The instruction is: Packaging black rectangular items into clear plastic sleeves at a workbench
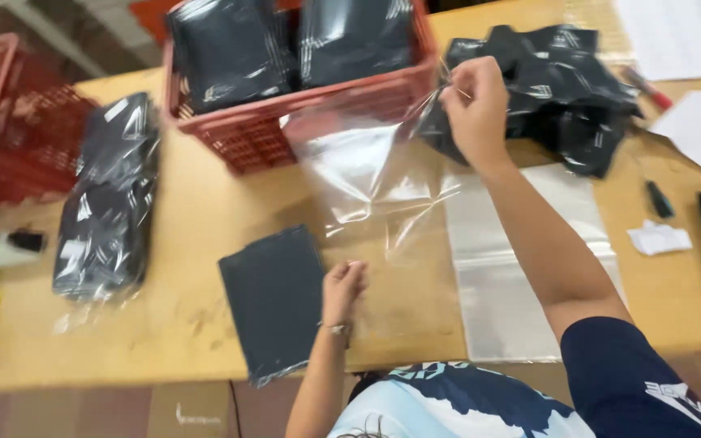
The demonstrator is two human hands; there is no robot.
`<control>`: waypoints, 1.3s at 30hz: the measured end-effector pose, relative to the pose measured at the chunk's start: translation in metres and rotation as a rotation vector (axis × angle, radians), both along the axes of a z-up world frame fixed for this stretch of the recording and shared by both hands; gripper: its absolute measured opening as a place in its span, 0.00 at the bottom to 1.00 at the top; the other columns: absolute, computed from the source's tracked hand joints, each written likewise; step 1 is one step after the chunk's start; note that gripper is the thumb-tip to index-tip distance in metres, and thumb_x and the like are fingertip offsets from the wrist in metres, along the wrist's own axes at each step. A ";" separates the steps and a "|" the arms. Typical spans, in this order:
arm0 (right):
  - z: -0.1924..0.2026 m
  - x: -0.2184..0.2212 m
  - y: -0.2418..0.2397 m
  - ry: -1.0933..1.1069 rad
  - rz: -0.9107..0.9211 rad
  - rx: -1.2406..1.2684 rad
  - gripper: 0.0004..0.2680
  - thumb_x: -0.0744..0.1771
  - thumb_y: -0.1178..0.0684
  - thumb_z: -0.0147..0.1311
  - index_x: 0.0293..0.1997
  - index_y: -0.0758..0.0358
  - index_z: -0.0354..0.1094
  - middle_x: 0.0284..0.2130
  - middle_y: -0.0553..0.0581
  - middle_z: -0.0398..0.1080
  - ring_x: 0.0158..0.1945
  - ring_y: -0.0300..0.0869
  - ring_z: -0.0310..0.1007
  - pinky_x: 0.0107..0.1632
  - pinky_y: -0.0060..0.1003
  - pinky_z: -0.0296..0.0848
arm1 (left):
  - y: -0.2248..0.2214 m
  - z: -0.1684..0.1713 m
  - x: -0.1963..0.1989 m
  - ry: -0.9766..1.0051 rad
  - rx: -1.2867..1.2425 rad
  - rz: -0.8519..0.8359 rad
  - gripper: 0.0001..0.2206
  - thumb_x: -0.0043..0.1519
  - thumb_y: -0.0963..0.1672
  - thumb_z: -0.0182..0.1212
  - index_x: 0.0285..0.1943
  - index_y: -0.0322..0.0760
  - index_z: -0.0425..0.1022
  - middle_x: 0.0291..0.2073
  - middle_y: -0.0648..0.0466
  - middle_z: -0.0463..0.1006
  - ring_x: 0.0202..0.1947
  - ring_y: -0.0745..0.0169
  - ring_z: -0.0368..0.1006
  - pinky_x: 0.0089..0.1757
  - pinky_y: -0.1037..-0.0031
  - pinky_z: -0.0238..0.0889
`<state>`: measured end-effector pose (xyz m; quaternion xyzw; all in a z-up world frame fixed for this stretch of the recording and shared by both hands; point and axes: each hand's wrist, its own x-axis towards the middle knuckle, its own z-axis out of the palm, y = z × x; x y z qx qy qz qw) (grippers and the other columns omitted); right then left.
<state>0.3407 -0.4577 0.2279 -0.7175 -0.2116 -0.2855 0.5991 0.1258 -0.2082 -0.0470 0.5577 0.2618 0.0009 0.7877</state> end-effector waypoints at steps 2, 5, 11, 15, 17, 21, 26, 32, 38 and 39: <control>-0.020 -0.003 0.056 -0.211 -0.233 -0.356 0.10 0.63 0.68 0.57 0.44 0.65 0.62 0.44 0.64 0.61 0.53 0.61 0.67 0.52 0.52 0.69 | 0.058 0.011 -0.029 0.042 0.067 0.147 0.02 0.58 0.42 0.71 0.35 0.42 0.83 0.13 0.60 0.66 0.09 0.76 0.55 0.14 0.84 0.45; -0.077 -0.066 0.143 -0.670 -0.334 -0.754 0.13 0.63 0.48 0.60 0.50 0.58 0.67 0.48 0.62 0.67 0.55 0.55 0.69 0.54 0.53 0.67 | 0.138 0.003 -0.073 0.094 0.096 0.355 0.06 0.62 0.45 0.68 0.35 0.39 0.82 0.19 0.55 0.75 0.14 0.76 0.59 0.17 0.83 0.48; -0.195 -0.224 0.222 -0.478 0.653 -1.056 0.34 0.52 0.25 0.64 0.57 0.53 0.66 0.48 0.56 0.71 0.60 0.51 0.68 0.59 0.54 0.64 | 0.250 -0.092 -0.107 0.251 0.298 0.357 0.18 0.62 0.53 0.69 0.48 0.35 0.84 0.41 0.41 0.81 0.43 0.53 0.75 0.44 0.62 0.70; -0.217 -0.229 0.235 -0.468 0.558 -1.191 0.33 0.53 0.28 0.66 0.58 0.56 0.67 0.54 0.61 0.69 0.66 0.57 0.63 0.64 0.61 0.59 | 0.276 -0.039 -0.113 0.433 0.758 0.096 0.18 0.59 0.58 0.66 0.44 0.47 0.83 0.34 0.53 0.84 0.41 0.52 0.81 0.41 0.63 0.74; -0.210 -0.237 0.239 -0.418 0.559 -1.257 0.39 0.50 0.22 0.65 0.61 0.54 0.65 0.58 0.62 0.67 0.69 0.59 0.61 0.66 0.65 0.57 | 0.270 -0.005 -0.119 0.500 1.017 -0.007 0.20 0.57 0.60 0.65 0.44 0.49 0.81 0.34 0.57 0.84 0.45 0.51 0.81 0.47 0.59 0.72; -0.195 -0.250 0.242 -0.357 0.560 -1.455 0.41 0.51 0.21 0.64 0.65 0.53 0.62 0.66 0.65 0.60 0.74 0.64 0.51 0.68 0.74 0.50 | 0.218 0.025 -0.143 -0.328 1.764 -0.141 0.24 0.56 0.52 0.69 0.56 0.37 0.75 0.56 0.44 0.77 0.60 0.42 0.71 0.55 0.53 0.66; -0.219 -0.248 0.244 -0.378 0.510 -1.468 0.39 0.53 0.26 0.66 0.68 0.50 0.58 0.68 0.62 0.57 0.75 0.62 0.50 0.68 0.73 0.50 | 0.206 0.002 -0.177 -0.666 1.860 -0.457 0.29 0.56 0.65 0.51 0.53 0.49 0.71 0.59 0.55 0.74 0.68 0.54 0.64 0.58 0.53 0.61; -0.254 -0.260 0.241 -0.668 0.564 -1.039 0.14 0.67 0.47 0.40 0.55 0.60 0.67 0.54 0.65 0.69 0.64 0.60 0.67 0.63 0.69 0.61 | 0.206 -0.011 -0.178 -0.755 1.878 -0.414 0.16 0.64 0.57 0.51 0.50 0.53 0.72 0.50 0.59 0.76 0.59 0.55 0.71 0.41 0.64 0.74; -0.252 -0.273 0.232 -0.655 0.554 -1.035 0.15 0.70 0.42 0.42 0.52 0.63 0.69 0.43 0.61 0.72 0.56 0.54 0.74 0.59 0.61 0.69 | 0.222 -0.011 -0.166 -0.642 1.606 -0.593 0.04 0.65 0.47 0.53 0.42 0.53 0.73 0.36 0.65 0.76 0.48 0.65 0.76 0.33 0.79 0.74; -0.257 -0.271 0.232 -0.682 0.524 -1.024 0.12 0.70 0.46 0.44 0.47 0.61 0.70 0.38 0.58 0.71 0.52 0.51 0.76 0.56 0.55 0.72 | 0.224 -0.011 -0.160 -0.560 1.554 -0.606 0.03 0.64 0.47 0.55 0.40 0.53 0.72 0.34 0.64 0.75 0.45 0.63 0.75 0.34 0.77 0.74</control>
